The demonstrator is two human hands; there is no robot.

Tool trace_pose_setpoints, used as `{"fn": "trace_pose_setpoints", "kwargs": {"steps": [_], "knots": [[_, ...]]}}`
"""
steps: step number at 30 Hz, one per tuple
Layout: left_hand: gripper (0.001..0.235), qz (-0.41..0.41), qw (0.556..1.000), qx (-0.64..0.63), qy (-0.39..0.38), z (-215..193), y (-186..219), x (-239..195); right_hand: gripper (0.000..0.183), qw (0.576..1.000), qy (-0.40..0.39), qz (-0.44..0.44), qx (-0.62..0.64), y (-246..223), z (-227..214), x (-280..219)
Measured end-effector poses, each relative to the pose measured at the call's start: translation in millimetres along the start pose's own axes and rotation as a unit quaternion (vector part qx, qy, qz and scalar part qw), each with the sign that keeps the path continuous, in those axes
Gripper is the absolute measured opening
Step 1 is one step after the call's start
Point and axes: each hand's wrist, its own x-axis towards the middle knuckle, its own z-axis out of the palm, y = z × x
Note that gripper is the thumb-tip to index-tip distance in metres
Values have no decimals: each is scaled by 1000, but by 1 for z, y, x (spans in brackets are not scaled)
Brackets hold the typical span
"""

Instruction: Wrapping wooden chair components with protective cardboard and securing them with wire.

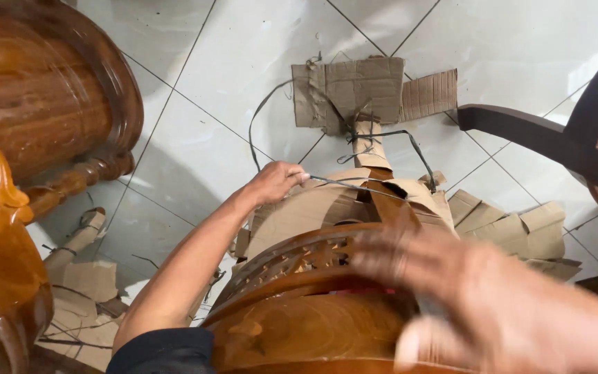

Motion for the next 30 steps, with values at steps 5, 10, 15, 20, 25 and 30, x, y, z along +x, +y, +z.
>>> {"fn": "trace_pose_setpoints", "kwargs": {"steps": [5,10,15,20,25,30], "knots": [[32,-8,999,1,50,1,-29,-25,50,933,134,-110,-317,-75,52,6],[34,-66,994,-25,84,-5,-51,-71,39,939,58,-123,-317,-62,47,-3],[30,-82,987,-40,135,0,-86,-111,44,928,53,-118,-351,-56,57,-9],[28,-133,975,-80,160,6,-113,-147,35,930,46,-60,-360,-61,55,-1],[26,-156,963,-101,195,7,-135,-191,44,932,-6,-54,-358,-21,65,-13],[27,-248,943,-123,186,23,-165,-221,45,919,-16,30,-393,4,87,-19]]}}
